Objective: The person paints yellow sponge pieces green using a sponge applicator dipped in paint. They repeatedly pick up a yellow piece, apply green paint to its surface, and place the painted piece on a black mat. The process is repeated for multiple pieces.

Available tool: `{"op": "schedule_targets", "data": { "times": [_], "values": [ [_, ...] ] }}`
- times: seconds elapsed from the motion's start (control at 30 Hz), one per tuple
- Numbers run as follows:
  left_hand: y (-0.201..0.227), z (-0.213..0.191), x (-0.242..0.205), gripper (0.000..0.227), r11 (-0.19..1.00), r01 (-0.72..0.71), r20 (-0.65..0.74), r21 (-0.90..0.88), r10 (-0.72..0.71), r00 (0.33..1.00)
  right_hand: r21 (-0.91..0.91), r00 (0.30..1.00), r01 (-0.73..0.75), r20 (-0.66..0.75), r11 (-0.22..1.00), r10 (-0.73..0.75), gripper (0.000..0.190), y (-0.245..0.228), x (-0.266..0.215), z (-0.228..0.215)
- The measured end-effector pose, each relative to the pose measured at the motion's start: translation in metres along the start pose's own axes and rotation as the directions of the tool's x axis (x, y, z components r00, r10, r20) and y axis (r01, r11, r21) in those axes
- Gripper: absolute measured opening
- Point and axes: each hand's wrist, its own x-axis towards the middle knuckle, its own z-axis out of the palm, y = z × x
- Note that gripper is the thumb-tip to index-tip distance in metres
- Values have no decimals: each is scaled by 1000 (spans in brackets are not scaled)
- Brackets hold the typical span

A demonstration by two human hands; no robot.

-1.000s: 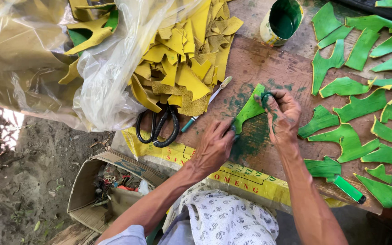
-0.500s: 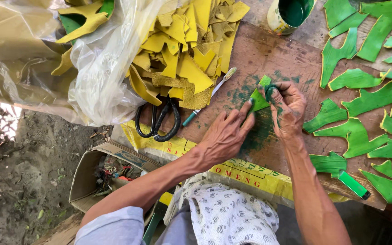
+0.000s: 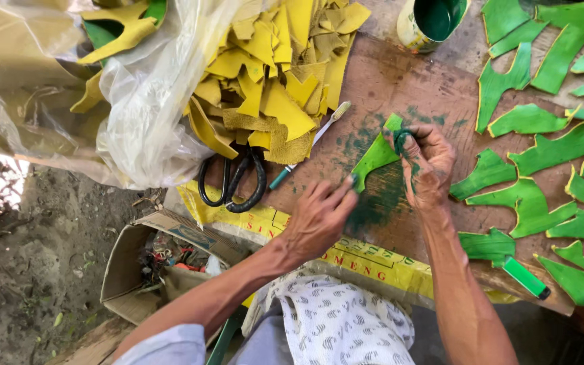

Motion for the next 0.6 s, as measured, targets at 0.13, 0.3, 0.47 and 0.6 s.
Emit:
{"op": "schedule_targets", "data": {
  "times": [0.13, 0.3, 0.47, 0.6],
  "values": [
    [-4, 1, -16, 28, 993, 54, -115, -108, -66, 991, 11, 1000, -6, 11, 1000, 5, 22, 1, -2, -1],
    [6, 5, -8, 22, 966, 163, -219, -200, -206, 954, 18, 999, -20, 42, 1000, 19, 20, -5, -1, 1],
    [17, 4, 4, 24, 956, 232, -320, -179, -279, 905, 180, 994, -112, 8, 977, 112, 16, -20, 3, 1],
    [14, 4, 4, 31, 961, 196, -316, -193, -250, 915, 251, 987, -155, -3, 956, 161, 13, -21, 8, -7]
  ]
}}
